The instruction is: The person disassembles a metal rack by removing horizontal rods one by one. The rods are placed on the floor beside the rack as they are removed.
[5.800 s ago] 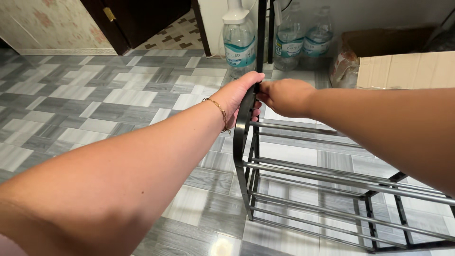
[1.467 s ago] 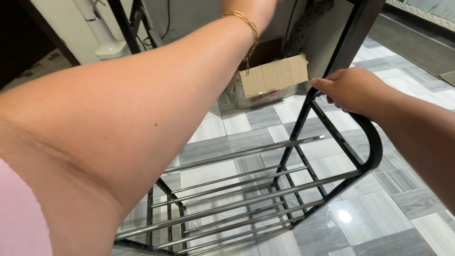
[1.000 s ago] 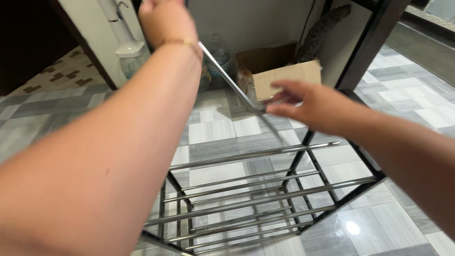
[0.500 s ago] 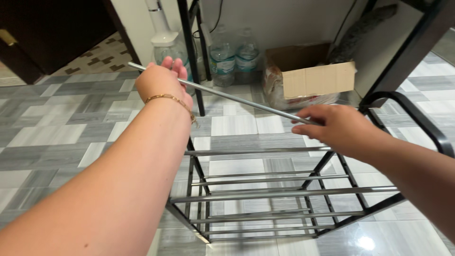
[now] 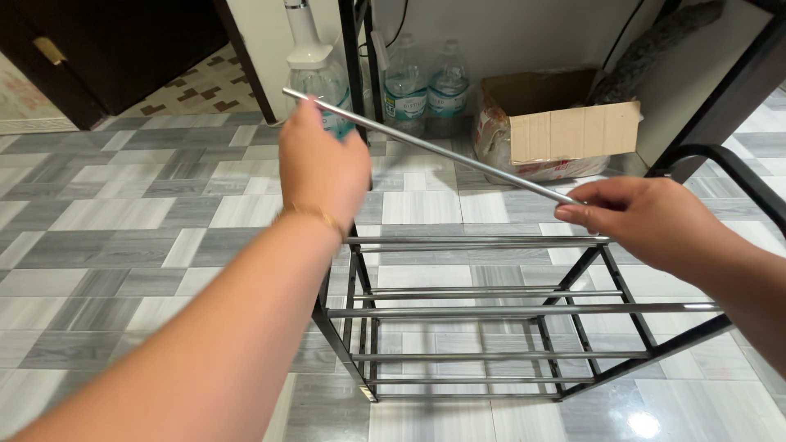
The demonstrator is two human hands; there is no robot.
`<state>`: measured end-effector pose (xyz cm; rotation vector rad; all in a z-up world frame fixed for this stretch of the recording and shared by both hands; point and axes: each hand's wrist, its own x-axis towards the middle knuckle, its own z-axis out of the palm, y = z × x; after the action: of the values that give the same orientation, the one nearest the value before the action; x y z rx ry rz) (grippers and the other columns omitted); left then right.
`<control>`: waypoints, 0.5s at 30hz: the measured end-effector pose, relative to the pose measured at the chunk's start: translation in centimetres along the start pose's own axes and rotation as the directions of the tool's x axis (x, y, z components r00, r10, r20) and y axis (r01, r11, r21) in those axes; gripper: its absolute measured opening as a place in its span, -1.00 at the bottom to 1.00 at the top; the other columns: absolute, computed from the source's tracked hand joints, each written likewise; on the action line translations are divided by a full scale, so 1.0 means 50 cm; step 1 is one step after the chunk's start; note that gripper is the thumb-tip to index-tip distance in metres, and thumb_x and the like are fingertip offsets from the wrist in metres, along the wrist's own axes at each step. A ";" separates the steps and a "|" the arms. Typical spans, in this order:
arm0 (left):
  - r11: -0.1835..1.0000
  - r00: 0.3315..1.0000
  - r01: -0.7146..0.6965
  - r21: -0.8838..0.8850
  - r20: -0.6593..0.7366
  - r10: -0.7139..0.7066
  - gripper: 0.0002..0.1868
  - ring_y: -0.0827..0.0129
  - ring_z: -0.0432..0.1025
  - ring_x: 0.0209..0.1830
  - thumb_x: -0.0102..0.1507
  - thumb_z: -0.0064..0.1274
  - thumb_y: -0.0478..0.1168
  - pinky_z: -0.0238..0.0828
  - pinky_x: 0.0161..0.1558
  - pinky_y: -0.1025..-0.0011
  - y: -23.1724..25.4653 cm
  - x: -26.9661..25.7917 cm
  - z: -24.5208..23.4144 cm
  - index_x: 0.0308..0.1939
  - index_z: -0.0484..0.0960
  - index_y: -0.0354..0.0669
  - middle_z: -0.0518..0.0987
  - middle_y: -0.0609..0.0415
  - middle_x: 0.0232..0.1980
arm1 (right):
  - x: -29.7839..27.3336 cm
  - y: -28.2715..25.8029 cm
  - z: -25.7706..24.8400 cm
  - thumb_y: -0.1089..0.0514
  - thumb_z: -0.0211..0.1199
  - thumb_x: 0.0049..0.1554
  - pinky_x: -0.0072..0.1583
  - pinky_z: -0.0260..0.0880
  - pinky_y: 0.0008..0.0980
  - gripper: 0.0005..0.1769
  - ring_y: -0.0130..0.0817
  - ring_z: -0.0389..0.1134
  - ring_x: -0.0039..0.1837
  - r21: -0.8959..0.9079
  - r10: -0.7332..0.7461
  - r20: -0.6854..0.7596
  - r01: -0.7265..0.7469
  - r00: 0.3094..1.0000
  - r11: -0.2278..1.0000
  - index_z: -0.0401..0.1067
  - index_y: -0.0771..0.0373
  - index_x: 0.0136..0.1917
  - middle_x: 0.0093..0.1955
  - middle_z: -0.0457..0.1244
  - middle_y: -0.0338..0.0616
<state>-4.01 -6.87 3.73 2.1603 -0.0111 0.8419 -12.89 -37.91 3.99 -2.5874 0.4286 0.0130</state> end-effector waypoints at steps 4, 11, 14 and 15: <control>0.934 0.977 0.043 0.353 0.182 -0.114 -0.12 -0.06 0.31 0.29 0.04 0.37 -0.20 0.28 0.23 0.19 0.002 -0.039 -0.032 0.36 0.26 -0.31 0.36 -0.21 0.34 | -0.008 0.023 0.002 -0.28 0.40 0.07 0.05 0.42 -0.30 -0.51 -0.38 0.47 -0.01 0.026 -0.031 0.006 0.031 0.999 0.999 0.66 0.04 0.11 -0.11 0.43 -0.14; 0.908 0.824 0.295 0.297 0.403 -0.399 -0.57 0.10 0.55 -0.18 0.18 0.11 -0.31 0.46 -0.18 0.23 -0.036 0.019 -0.067 0.11 0.54 -0.47 0.63 -0.23 -0.16 | 0.006 0.027 0.005 -0.29 0.40 0.08 0.08 0.45 -0.23 -0.49 -0.28 0.49 0.03 -0.014 0.049 0.025 -0.049 0.998 0.999 0.64 0.02 0.16 -0.08 0.43 -0.08; 0.843 0.717 0.492 0.215 0.448 -0.533 -0.59 0.22 0.40 -0.42 0.18 0.01 -0.36 0.22 -0.45 0.20 -0.061 0.013 -0.073 0.13 0.55 -0.28 0.58 -0.10 -0.34 | 0.015 0.033 0.004 -0.29 0.39 0.09 0.11 0.43 -0.29 -0.50 -0.32 0.48 0.04 0.012 0.036 0.023 -0.037 0.999 0.999 0.66 0.05 0.13 -0.06 0.44 -0.12; 0.807 0.675 0.559 0.193 0.460 -0.577 -0.54 0.25 0.32 -0.48 0.18 -0.03 -0.38 0.11 -0.52 0.20 -0.068 0.012 -0.073 0.19 0.51 -0.18 0.54 -0.07 -0.38 | 0.017 0.036 0.004 -0.28 0.39 0.09 0.12 0.41 -0.32 -0.51 -0.34 0.48 0.04 0.026 0.023 0.024 -0.023 0.999 0.999 0.67 0.06 0.12 -0.06 0.44 -0.14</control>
<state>-4.67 -1.91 3.45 2.1625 0.4055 -0.0976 -12.63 -39.54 2.87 -2.5535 0.4470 0.0459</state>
